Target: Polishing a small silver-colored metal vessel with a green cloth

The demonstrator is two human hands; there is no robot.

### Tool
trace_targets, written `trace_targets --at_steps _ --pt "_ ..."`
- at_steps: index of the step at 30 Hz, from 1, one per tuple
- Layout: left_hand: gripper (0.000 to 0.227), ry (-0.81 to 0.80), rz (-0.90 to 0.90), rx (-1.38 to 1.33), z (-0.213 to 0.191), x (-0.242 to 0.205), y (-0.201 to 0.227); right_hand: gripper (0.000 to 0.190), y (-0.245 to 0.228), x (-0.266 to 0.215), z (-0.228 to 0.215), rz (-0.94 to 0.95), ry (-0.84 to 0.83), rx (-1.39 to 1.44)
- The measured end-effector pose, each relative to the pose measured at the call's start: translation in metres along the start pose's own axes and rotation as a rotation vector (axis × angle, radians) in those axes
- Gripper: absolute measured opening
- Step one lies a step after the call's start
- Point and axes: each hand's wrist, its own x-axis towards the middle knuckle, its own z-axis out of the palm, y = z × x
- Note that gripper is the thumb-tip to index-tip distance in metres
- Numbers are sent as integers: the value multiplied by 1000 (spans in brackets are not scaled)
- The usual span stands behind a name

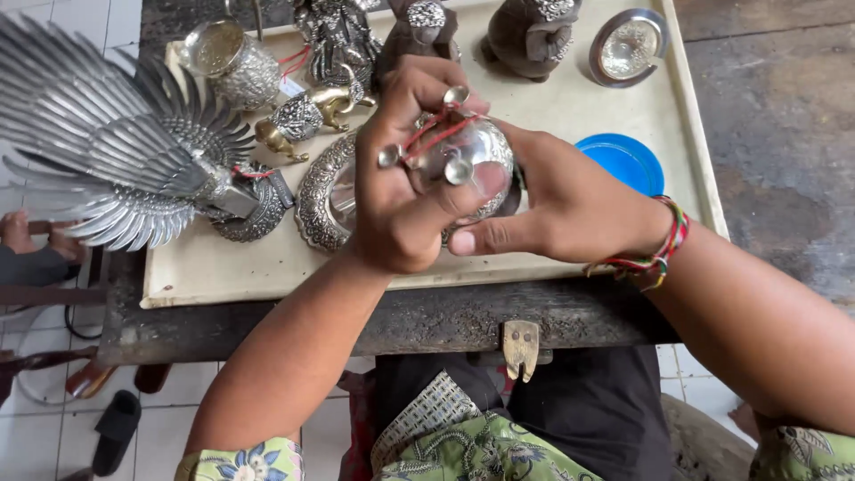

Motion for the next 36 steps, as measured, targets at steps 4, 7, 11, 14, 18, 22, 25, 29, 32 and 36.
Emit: trace_targets --at_steps 4,7,11,14,18,22,25,29,32,36 --pt "38 80 1 46 -10 4 -15 82 3 -9 20 -102 174 -224" --pt "36 234 11 50 -17 2 -18 95 2 -11 34 -177 242 -466" --pt "34 238 -53 -101 -2 0 -17 88 11 -4 29 -144 313 -491" --pt "51 174 -25 -16 11 -4 -18 79 1 -3 15 -94 330 -401" --pt "92 -48 -88 -135 -3 -11 -15 65 -4 -6 -1 -90 229 -286" --pt "99 -83 -96 -621 -10 -10 -42 77 3 -13 -8 -68 147 233" --pt "104 -344 -161 -710 -13 -6 -36 83 2 -16 -12 -71 115 383" --pt "61 -254 -212 -650 -10 -5 -18 70 18 -22 -15 -86 207 354" --pt "57 -211 -163 -540 -11 -3 -12 82 22 -21 -12 -198 293 284" --pt "61 -90 -127 -370 -9 -5 -6 68 14 -17 -24 -324 289 -107"
